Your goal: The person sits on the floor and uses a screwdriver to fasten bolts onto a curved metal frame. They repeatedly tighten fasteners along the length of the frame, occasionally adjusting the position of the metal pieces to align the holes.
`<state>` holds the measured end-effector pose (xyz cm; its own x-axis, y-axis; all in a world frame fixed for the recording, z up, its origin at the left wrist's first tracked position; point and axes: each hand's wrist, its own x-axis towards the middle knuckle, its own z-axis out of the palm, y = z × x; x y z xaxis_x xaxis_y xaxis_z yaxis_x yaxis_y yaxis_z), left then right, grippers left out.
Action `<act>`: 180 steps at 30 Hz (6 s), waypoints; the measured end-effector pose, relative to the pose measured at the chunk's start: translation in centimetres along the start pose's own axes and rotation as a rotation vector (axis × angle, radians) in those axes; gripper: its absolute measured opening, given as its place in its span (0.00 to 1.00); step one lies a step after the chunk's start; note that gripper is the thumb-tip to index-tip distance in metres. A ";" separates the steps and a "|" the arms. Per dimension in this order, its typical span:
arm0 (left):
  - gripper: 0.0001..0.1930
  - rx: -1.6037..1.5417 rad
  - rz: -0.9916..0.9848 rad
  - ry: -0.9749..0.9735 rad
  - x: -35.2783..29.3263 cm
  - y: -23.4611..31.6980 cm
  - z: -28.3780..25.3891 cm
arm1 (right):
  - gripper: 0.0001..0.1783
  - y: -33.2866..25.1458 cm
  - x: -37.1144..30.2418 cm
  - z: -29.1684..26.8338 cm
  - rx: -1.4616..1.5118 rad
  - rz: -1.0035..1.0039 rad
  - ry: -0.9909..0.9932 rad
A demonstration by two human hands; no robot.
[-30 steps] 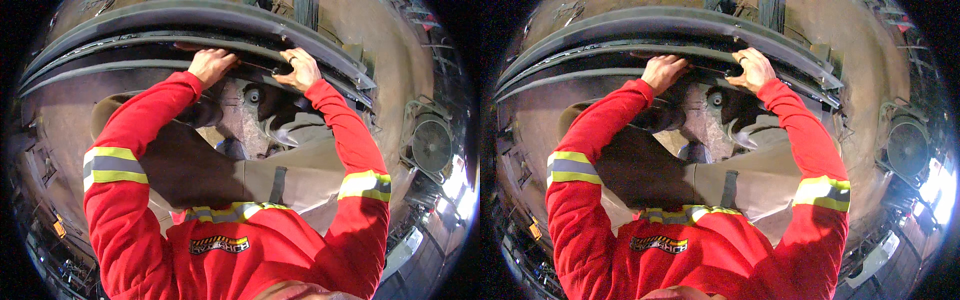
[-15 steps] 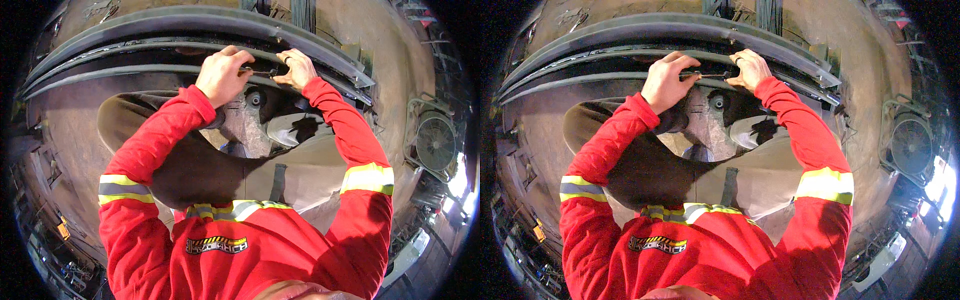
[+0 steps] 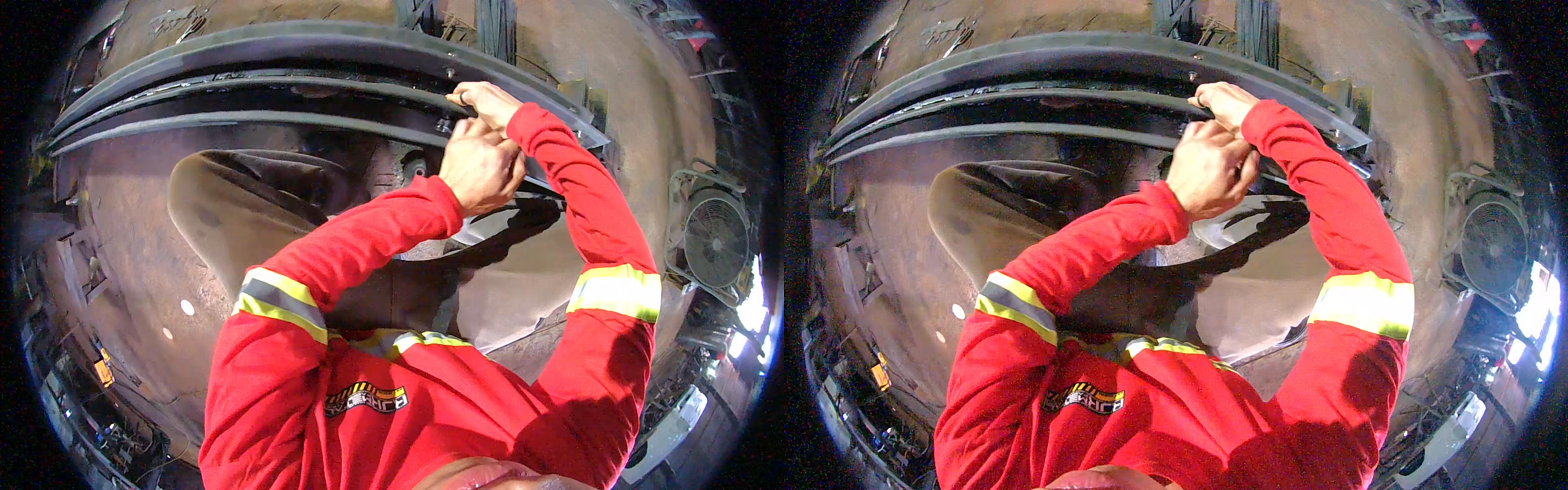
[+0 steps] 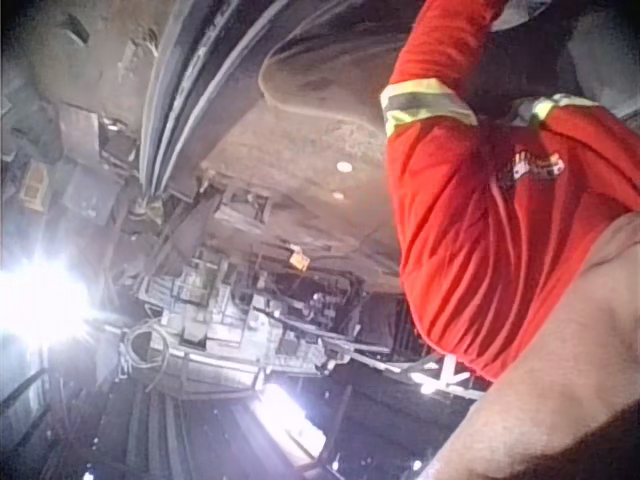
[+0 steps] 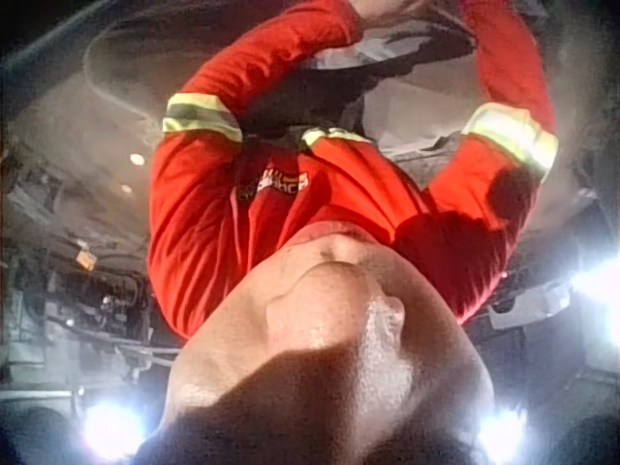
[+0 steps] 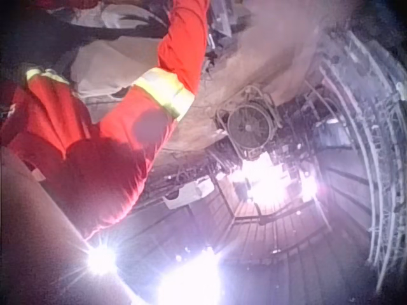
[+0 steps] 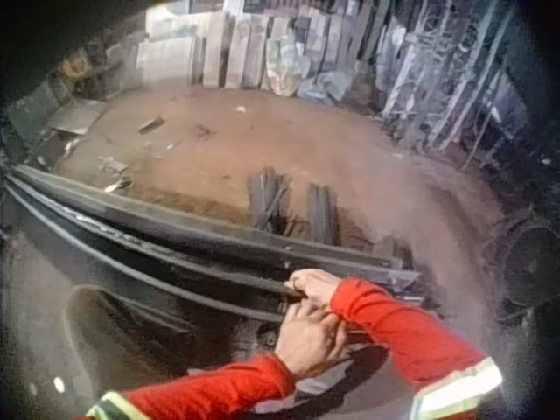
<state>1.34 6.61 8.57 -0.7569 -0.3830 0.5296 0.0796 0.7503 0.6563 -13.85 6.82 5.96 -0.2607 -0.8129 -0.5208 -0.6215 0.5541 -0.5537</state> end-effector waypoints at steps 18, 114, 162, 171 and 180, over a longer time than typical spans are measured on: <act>0.19 -0.192 -0.197 -0.454 0.5 -0.8 10.2 | 0.28 -2.4 -1.0 -0.1 -0.346 -0.069 0.074; 0.15 0.209 0.065 -0.646 0.5 -15.0 -10.0 | 0.30 2.2 -0.6 4.7 -0.342 -0.489 0.573; 0.17 0.054 -0.132 -0.230 -4.1 -2.1 15.2 | 0.30 -2.2 -1.2 -0.1 -0.284 -0.008 0.011; 0.24 -0.192 -0.247 -0.632 -5.6 -2.0 15.5 | 0.32 -0.1 -1.6 4.9 -0.533 -0.239 0.543; 0.19 -0.538 0.000 -0.650 -6.3 0.2 14.6 | 0.31 0.8 -1.0 5.1 -0.483 -0.386 0.573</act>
<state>-3.31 17.04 -2.45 -0.9665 0.1271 0.2232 0.2533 0.3278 0.9102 -10.32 8.98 2.68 -0.2187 -0.9670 0.1309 -0.9578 0.1870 -0.2184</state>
